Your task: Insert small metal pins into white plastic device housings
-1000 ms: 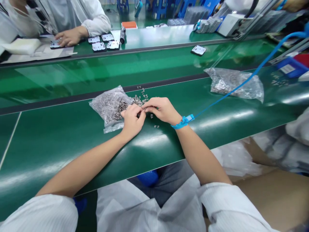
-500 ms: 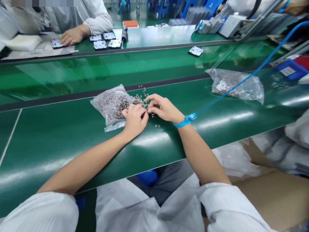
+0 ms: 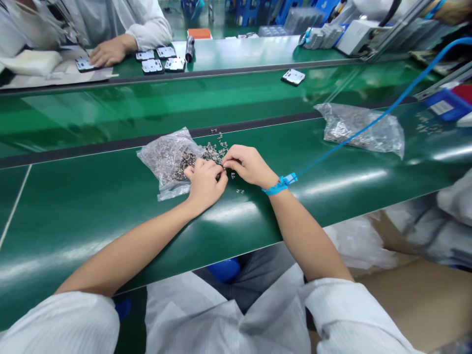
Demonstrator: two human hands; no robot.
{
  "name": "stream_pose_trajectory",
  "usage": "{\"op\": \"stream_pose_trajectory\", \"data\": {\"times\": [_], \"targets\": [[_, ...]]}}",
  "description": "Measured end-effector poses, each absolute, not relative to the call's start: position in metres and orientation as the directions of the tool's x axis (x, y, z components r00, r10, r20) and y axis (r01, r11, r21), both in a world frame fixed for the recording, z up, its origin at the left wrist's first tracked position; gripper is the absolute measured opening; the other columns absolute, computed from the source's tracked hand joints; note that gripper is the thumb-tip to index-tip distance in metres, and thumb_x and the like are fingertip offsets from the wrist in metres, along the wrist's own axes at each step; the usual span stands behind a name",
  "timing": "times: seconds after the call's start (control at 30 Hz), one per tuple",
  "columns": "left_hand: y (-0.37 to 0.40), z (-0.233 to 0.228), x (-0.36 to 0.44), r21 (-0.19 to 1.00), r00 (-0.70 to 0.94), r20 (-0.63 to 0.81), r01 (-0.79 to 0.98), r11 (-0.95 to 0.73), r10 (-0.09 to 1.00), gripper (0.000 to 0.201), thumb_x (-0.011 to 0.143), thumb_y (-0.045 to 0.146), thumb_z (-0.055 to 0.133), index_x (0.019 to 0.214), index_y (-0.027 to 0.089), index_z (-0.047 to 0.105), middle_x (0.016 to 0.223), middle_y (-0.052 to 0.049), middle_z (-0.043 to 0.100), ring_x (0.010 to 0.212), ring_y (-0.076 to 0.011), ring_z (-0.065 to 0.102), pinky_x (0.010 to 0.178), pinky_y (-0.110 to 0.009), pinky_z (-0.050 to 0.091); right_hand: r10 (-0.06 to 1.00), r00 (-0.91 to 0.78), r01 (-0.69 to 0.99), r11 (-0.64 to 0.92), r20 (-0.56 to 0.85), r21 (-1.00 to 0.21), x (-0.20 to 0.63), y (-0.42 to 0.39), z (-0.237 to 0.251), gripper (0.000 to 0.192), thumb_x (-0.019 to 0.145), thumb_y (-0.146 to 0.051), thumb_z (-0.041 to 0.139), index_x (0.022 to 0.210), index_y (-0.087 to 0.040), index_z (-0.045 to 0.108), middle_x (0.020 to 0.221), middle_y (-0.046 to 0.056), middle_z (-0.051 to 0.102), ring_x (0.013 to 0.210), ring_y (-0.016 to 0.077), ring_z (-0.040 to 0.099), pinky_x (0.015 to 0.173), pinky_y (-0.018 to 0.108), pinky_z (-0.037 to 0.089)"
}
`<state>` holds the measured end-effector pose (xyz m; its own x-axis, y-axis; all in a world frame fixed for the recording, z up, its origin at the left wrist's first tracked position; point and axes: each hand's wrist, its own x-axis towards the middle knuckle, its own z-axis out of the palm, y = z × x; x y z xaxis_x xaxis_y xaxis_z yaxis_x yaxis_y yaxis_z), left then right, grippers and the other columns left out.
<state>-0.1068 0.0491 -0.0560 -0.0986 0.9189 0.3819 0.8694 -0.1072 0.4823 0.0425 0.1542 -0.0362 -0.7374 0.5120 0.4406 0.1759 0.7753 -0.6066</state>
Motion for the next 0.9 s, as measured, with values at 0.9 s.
{"op": "stream_pose_trajectory", "data": {"times": [0.9], "targets": [[0.049, -0.044, -0.108, 0.682, -0.268, 0.4, 0.725, -0.09, 0.876, 0.022, 0.093, 0.019, 0.059, 0.072, 0.023, 0.059, 0.076, 0.0, 0.061, 0.086, -0.02, 0.058, 0.081, -0.038, 0.035, 0.63, -0.71, 0.001, 0.447, 0.314, -0.894, 0.042, 0.145, -0.037, 0.046, 0.086, -0.028, 0.07, 0.13, -0.022, 0.055, 0.122, 0.01, 0.063, 0.092, 0.0168, 0.066, 0.075, 0.029, 0.057]]}}
